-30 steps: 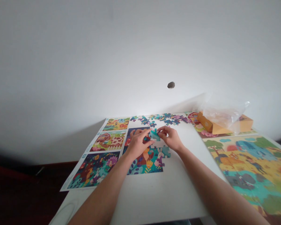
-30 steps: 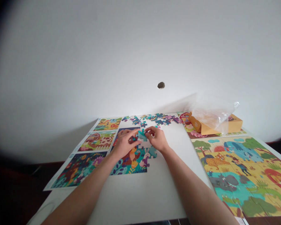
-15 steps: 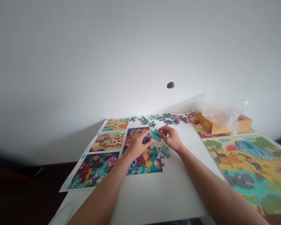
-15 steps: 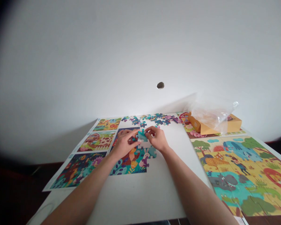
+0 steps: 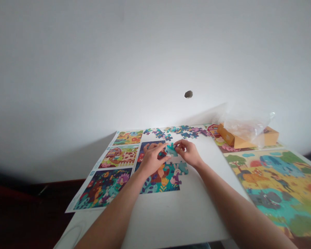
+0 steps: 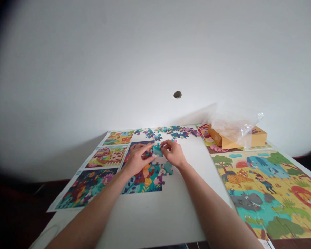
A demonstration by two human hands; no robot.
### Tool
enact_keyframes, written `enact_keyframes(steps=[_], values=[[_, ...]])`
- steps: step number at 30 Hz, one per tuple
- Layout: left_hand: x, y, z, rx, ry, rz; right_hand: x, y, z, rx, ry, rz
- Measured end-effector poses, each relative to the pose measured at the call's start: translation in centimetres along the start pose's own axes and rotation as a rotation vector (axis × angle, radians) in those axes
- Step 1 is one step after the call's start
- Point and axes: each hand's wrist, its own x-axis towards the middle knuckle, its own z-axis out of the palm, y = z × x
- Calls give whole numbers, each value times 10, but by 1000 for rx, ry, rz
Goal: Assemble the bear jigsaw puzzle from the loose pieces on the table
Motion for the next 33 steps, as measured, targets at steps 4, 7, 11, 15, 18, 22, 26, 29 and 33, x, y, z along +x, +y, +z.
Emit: enact_keyframes(steps=[4, 7, 11, 15, 18, 22, 26, 29, 33], values=[[0, -1, 0, 1, -31, -15, 0, -1, 0, -27, 11, 16], [-2, 1, -1, 6, -114, -20, 0, -2, -2, -39, 37, 56], [-5, 4, -2, 30, -273, 28, 1, -3, -8, -42, 57, 138], [-5, 5, -3, 41, -310, 42, 1, -1, -12, -38, 53, 172], [-5, 5, -3, 40, -306, 48, 2, 0, -12, -32, 39, 183], [-4, 6, -5, -5, -257, 79, 2, -1, -11, -19, 20, 188], [-2, 6, -5, -86, -162, 131, 2, -2, -11, 15, -15, 186], [-1, 4, -4, -98, -109, 157, 2, -4, -10, 35, -45, 184], [-1, 3, -3, -99, -108, 156, 2, -3, -8, 17, -64, 186]])
